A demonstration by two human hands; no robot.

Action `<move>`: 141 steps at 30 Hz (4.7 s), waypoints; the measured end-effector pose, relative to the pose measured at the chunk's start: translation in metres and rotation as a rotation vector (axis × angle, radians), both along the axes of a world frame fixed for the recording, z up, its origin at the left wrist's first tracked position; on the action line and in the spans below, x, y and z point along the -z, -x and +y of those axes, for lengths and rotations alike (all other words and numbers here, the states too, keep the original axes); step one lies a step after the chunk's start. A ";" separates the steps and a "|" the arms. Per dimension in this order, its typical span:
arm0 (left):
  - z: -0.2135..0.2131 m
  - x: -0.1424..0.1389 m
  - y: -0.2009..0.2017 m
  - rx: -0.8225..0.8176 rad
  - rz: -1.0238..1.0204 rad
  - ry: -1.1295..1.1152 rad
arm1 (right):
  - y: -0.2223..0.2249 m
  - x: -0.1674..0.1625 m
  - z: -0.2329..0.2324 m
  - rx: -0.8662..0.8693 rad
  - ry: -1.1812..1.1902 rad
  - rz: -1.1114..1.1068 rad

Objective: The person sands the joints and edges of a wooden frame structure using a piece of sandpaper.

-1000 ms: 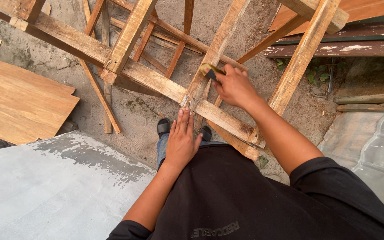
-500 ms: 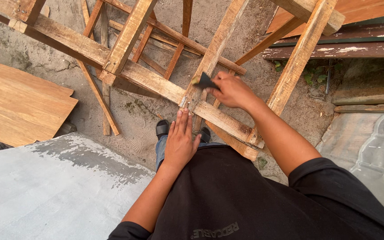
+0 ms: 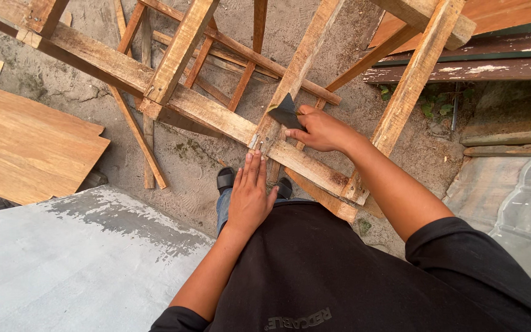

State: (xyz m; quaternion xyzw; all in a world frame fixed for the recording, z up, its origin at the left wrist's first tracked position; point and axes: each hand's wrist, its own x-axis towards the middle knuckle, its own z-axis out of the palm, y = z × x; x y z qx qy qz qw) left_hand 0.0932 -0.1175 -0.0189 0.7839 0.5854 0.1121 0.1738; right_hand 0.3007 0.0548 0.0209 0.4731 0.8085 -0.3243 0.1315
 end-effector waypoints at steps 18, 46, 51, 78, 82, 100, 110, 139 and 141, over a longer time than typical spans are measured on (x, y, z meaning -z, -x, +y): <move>0.001 -0.003 0.000 -0.005 -0.002 0.034 | -0.009 0.021 0.006 0.031 0.115 0.011; 0.000 -0.004 -0.001 -0.012 -0.006 0.037 | 0.001 0.011 -0.003 0.005 0.098 0.118; 0.001 -0.005 -0.002 -0.002 0.004 -0.004 | -0.003 0.015 -0.002 0.149 0.208 0.057; 0.000 -0.004 -0.002 0.006 -0.005 -0.003 | -0.003 0.017 -0.010 -0.021 0.224 0.290; 0.000 -0.004 -0.001 -0.003 -0.015 0.005 | -0.003 0.015 -0.012 -0.049 0.238 0.251; 0.001 -0.005 0.000 0.003 0.001 0.018 | 0.028 -0.025 -0.042 -0.013 0.161 0.070; 0.001 -0.007 0.001 -0.002 -0.005 0.023 | 0.017 -0.006 -0.036 -0.036 0.085 0.094; 0.003 -0.012 -0.002 -0.010 0.002 0.040 | 0.031 -0.024 -0.055 -0.013 0.070 -0.037; 0.003 -0.013 -0.001 -0.010 0.004 0.032 | 0.027 -0.022 -0.037 0.072 0.038 -0.047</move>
